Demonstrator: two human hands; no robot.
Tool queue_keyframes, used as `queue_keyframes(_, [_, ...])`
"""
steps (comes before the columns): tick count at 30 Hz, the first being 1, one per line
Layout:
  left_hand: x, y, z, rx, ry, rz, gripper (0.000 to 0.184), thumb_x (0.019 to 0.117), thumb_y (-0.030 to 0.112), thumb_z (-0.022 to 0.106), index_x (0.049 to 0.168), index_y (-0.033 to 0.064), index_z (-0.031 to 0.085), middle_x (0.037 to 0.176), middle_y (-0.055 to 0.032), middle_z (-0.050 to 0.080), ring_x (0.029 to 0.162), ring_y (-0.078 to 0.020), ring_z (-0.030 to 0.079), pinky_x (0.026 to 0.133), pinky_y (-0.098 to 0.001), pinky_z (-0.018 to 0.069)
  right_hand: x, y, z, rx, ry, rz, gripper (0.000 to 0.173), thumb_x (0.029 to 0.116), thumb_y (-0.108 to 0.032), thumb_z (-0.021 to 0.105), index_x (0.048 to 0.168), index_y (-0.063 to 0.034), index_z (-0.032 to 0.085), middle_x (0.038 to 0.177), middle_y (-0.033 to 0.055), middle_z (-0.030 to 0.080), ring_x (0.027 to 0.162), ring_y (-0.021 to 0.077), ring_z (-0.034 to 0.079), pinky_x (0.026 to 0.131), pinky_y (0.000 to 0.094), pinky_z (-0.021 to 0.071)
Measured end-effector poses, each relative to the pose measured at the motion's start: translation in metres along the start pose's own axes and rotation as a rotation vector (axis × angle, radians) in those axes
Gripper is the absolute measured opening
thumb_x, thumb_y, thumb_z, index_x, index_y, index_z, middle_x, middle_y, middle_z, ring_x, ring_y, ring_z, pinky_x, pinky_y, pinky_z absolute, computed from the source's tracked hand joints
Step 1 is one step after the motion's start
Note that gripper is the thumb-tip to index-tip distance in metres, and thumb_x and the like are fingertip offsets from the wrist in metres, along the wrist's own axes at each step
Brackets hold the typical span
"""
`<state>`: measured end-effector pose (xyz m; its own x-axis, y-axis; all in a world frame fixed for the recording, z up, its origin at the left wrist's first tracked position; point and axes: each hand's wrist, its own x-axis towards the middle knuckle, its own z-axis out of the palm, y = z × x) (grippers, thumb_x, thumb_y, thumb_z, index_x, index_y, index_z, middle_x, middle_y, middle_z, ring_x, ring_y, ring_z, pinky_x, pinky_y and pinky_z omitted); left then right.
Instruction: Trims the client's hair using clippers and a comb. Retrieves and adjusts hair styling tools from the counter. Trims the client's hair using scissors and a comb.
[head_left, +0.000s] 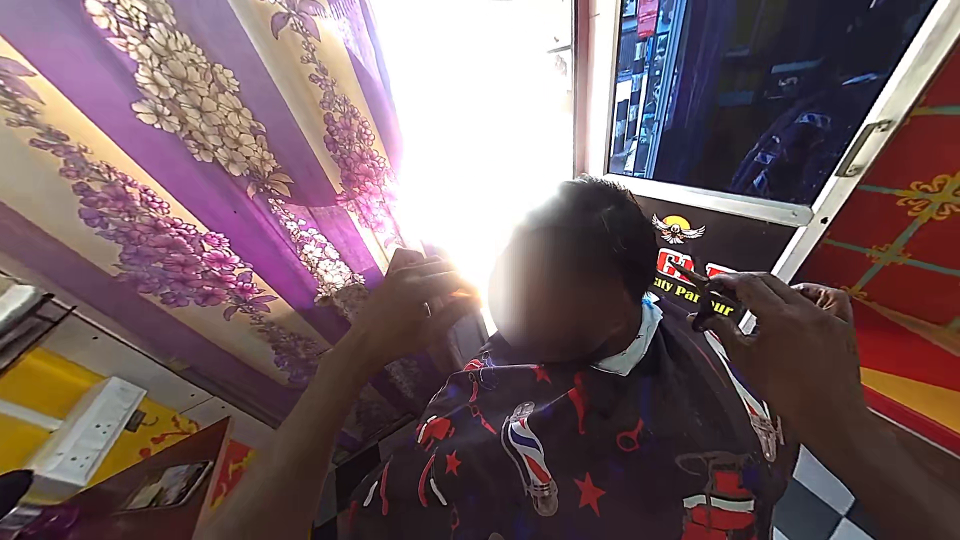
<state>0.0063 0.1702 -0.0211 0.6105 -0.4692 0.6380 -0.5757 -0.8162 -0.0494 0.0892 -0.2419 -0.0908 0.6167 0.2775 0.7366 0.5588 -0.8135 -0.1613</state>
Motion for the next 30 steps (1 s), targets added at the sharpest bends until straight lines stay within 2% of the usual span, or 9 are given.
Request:
queue_keyframes(3, [0.004, -0.008, 0.006, -0.072, 0.010, -0.050, 0.026, 0.0928, 0.036, 0.070, 0.111, 0.0192, 0.079, 0.109, 0.0034, 0.074, 0.103, -0.0129, 0.064, 0.095, -0.0456, 0.0435, 0.010, -0.020, -0.020, -0.133, 0.011, -0.058, 0.028, 0.0887, 0.006, 0.071, 0.116, -0.0021, 0.072, 0.108, 0.0209, 0.073, 0.094, 0.0410, 0.071, 0.096, 0.0657, 0.0440])
queue_keyframes(7, [0.006, -0.012, 0.014, -0.159, 0.078, -0.090, 0.025, 0.0914, 0.027, 0.074, 0.113, 0.0172, 0.079, 0.113, 0.0021, 0.074, 0.110, -0.0138, 0.064, 0.098, -0.0377, 0.0497, 0.018, -0.047, -0.039, -0.277, -0.049, -0.120, 0.035, 0.0856, 0.004, 0.073, 0.120, -0.0006, 0.069, 0.113, 0.0208, 0.071, 0.098, 0.0409, 0.070, 0.100, 0.0632, 0.0427])
queue_keyframes(11, [0.007, -0.011, 0.020, -0.143, 0.174, -0.090, 0.024, 0.0902, 0.024, 0.076, 0.113, 0.0165, 0.079, 0.112, 0.0005, 0.074, 0.106, -0.0135, 0.065, 0.095, -0.0356, 0.0492, 0.019, -0.071, -0.042, -0.361, -0.078, -0.161, 0.030, 0.0803, 0.014, 0.073, 0.106, -0.0005, 0.071, 0.095, 0.0173, 0.072, 0.080, 0.0361, 0.070, 0.094, 0.0600, 0.0463])
queue_keyframes(16, [0.008, -0.011, 0.024, -0.127, 0.225, -0.073, 0.022, 0.0901, 0.022, 0.076, 0.111, 0.0158, 0.079, 0.113, 0.0000, 0.074, 0.106, -0.0141, 0.065, 0.095, -0.0372, 0.0483, 0.019, -0.082, -0.032, -0.453, -0.120, -0.232, 0.040, 0.0757, 0.005, 0.083, 0.112, -0.0022, 0.068, 0.102, 0.0171, 0.070, 0.090, 0.0364, 0.070, 0.094, 0.0592, 0.0463])
queue_keyframes(19, [0.007, -0.011, 0.025, -0.121, 0.238, -0.076, 0.022, 0.0901, 0.022, 0.076, 0.111, 0.0163, 0.079, 0.112, 0.0006, 0.075, 0.105, -0.0136, 0.064, 0.094, -0.0363, 0.0482, 0.021, -0.087, -0.026, -0.504, -0.137, -0.272, 0.033, 0.0777, 0.008, 0.078, 0.108, -0.0016, 0.067, 0.097, 0.0162, 0.068, 0.088, 0.0351, 0.068, 0.092, 0.0555, 0.0464])
queue_keyframes(22, [0.007, -0.010, 0.024, -0.124, 0.239, -0.094, 0.021, 0.0897, 0.022, 0.076, 0.109, 0.0168, 0.080, 0.113, 0.0011, 0.075, 0.105, -0.0133, 0.064, 0.094, -0.0357, 0.0482, 0.022, -0.091, -0.023, -0.512, -0.119, -0.298, 0.026, 0.0786, 0.010, 0.076, 0.100, -0.0009, 0.067, 0.088, 0.0148, 0.067, 0.078, 0.0322, 0.067, 0.088, 0.0537, 0.0474])
queue_keyframes(25, [0.006, -0.011, 0.025, -0.131, 0.237, -0.096, 0.021, 0.0901, 0.024, 0.077, 0.110, 0.0162, 0.080, 0.113, 0.0003, 0.075, 0.107, -0.0132, 0.065, 0.096, -0.0352, 0.0481, 0.022, -0.094, -0.023, -0.515, -0.129, -0.307, 0.025, 0.0783, 0.010, 0.076, 0.100, -0.0014, 0.069, 0.081, 0.0132, 0.066, 0.068, 0.0299, 0.065, 0.086, 0.0530, 0.0477])
queue_keyframes(27, [0.007, -0.010, 0.025, -0.139, 0.238, -0.090, 0.022, 0.0902, 0.024, 0.077, 0.110, 0.0158, 0.080, 0.113, -0.0006, 0.075, 0.108, -0.0138, 0.065, 0.097, -0.0355, 0.0480, 0.023, -0.093, -0.024, -0.516, -0.130, -0.302, 0.024, 0.0779, 0.009, 0.077, 0.098, -0.0016, 0.068, 0.081, 0.0133, 0.066, 0.069, 0.0303, 0.066, 0.085, 0.0531, 0.0476])
queue_keyframes(30, [0.008, -0.010, 0.025, -0.142, 0.236, -0.090, 0.021, 0.0904, 0.025, 0.077, 0.109, 0.0175, 0.080, 0.112, 0.0008, 0.075, 0.108, -0.0132, 0.065, 0.097, -0.0361, 0.0474, 0.023, -0.094, -0.026, -0.555, -0.141, -0.281, 0.026, 0.0791, 0.008, 0.075, 0.102, 0.0000, 0.066, 0.089, 0.0161, 0.066, 0.077, 0.0326, 0.067, 0.088, 0.0526, 0.0469])
